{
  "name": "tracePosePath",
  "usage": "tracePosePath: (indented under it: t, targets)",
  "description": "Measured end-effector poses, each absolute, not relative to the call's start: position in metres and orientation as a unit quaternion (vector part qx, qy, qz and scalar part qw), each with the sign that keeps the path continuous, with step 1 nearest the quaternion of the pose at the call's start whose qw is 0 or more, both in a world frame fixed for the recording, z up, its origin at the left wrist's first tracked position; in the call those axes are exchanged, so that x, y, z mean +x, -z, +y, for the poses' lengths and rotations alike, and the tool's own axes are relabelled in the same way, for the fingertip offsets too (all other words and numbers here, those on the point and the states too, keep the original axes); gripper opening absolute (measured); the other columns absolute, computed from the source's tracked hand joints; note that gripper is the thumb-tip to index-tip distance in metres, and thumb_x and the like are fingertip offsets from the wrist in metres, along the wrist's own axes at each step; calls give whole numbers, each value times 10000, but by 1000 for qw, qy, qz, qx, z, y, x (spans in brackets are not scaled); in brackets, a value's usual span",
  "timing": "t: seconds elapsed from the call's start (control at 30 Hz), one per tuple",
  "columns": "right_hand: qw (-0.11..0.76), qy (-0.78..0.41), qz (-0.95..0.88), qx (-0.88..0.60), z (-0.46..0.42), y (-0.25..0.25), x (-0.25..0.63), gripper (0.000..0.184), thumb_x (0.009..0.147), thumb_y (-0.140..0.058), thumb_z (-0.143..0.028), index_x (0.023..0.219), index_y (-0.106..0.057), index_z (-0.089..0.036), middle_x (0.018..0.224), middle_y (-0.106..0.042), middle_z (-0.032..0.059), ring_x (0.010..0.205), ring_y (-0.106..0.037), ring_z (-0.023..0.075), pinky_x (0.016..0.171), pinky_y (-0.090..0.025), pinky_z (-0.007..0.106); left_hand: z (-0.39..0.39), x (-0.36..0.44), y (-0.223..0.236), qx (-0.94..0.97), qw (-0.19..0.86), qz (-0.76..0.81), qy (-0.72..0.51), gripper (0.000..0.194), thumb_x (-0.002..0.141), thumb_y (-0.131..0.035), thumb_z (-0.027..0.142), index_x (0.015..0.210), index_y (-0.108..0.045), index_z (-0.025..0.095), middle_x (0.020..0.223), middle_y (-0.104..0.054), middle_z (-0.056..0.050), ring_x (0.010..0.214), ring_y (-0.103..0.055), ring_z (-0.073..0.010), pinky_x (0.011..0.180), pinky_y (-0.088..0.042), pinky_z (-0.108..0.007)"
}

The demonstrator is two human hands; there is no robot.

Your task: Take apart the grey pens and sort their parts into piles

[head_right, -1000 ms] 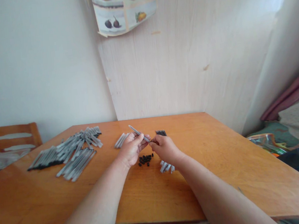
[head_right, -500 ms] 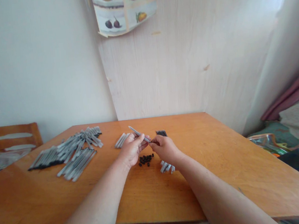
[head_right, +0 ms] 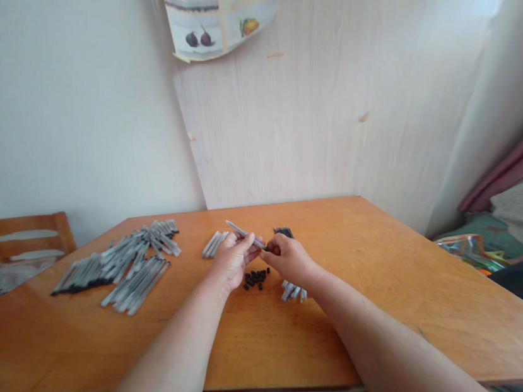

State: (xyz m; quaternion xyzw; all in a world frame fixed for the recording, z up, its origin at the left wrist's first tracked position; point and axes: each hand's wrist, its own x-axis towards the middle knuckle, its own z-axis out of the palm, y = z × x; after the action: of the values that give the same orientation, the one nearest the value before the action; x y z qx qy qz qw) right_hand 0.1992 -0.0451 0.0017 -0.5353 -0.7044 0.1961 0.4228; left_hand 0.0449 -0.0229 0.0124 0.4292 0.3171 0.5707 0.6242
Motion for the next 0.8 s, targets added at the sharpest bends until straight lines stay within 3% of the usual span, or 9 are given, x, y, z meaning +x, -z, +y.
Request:
tracePosePath:
  t: [0.17,0.33,0.53,0.7,0.8]
  targets:
    - [404,-299,-687,-525,-46,-2,199,292,894,-472,-416,761,-577,-179,682,-648,27,567,-548,117,522,-393,232,-20,44,-10,428,624,326,-567,273,770,-749,291,872,-526,171,893,-723,-83,812,-703,-173,783,-529,-333]
    - [407,-199,-710,-540,-44,-2,201,218,812,-602,-396,783,-584,-181,658,-608,0,576,-512,116,516,-352,229,-19,44,-9,424,625,330,-567,276,769,-751,294,869,-528,167,866,-721,-80,793,-702,-173,789,-533,-346]
    - [398,-281,-699,-523,-43,1,201,282,890,-482,-419,808,-601,-176,690,-652,24,575,-553,120,532,-392,235,-18,44,-9,419,626,333,-567,273,769,-751,288,866,-527,167,878,-722,-81,797,-702,-169,780,-535,-336]
    - [411,-195,-709,-539,-43,0,202,211,812,-600,-392,789,-589,-183,656,-604,-4,581,-512,119,524,-352,232,-18,44,-8,419,628,337,-563,258,779,-740,281,869,-527,167,855,-721,-80,788,-703,-171,782,-534,-338]
    - [407,-206,-704,-544,-44,0,202,254,814,-607,-434,820,-598,-181,659,-609,-1,580,-513,122,519,-352,234,-18,44,-8,414,629,334,-567,252,781,-737,276,866,-525,169,841,-717,-74,782,-701,-170,792,-533,-348]
